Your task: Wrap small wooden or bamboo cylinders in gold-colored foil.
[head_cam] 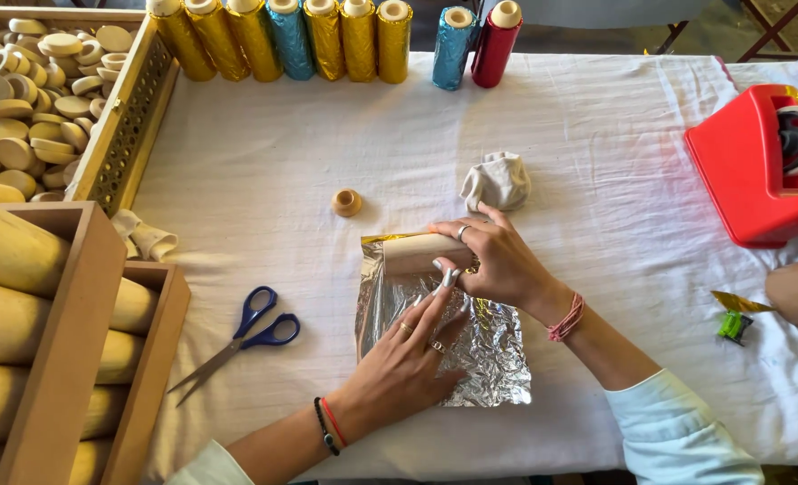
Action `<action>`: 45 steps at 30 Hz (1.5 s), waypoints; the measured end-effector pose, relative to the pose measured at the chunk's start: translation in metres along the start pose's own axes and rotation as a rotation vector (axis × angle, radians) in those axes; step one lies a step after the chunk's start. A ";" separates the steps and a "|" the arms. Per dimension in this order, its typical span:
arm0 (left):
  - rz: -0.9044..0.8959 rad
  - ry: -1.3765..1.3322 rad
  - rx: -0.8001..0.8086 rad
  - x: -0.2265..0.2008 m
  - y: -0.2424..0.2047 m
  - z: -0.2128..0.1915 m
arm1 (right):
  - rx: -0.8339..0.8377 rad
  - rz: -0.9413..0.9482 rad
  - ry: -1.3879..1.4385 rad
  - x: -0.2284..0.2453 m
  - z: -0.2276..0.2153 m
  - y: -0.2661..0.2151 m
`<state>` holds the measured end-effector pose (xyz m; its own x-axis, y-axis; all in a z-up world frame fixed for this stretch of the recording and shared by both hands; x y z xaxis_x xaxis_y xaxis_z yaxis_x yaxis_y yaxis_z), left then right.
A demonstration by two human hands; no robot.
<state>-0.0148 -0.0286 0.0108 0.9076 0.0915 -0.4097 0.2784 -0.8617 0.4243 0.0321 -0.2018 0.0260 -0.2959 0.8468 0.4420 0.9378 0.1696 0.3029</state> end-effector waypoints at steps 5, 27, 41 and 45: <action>-0.004 0.081 -0.022 -0.002 -0.005 0.004 | -0.030 0.001 -0.024 -0.004 0.001 -0.003; -0.037 0.058 0.048 0.004 -0.007 0.014 | -0.084 -0.025 -0.255 0.009 0.006 -0.003; -0.050 0.179 0.011 0.094 0.081 -0.070 | -0.024 0.059 -0.092 0.018 -0.007 0.003; -0.226 0.225 0.247 0.108 0.077 -0.049 | -0.018 -0.003 -0.079 0.020 -0.017 -0.002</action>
<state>0.1199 -0.0606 0.0386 0.8861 0.3753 -0.2719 0.4194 -0.8990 0.1258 0.0212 -0.1942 0.0486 -0.2824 0.8838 0.3731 0.9335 0.1636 0.3192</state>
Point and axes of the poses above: each hand's wrist, its own y-axis towards the middle knuckle, its own z-axis out of the palm, x = y × z, the point moved 6 cm from there along y, towards the middle knuckle, and after that the axes turned 1 degree about -z, right-handed, at the moved point
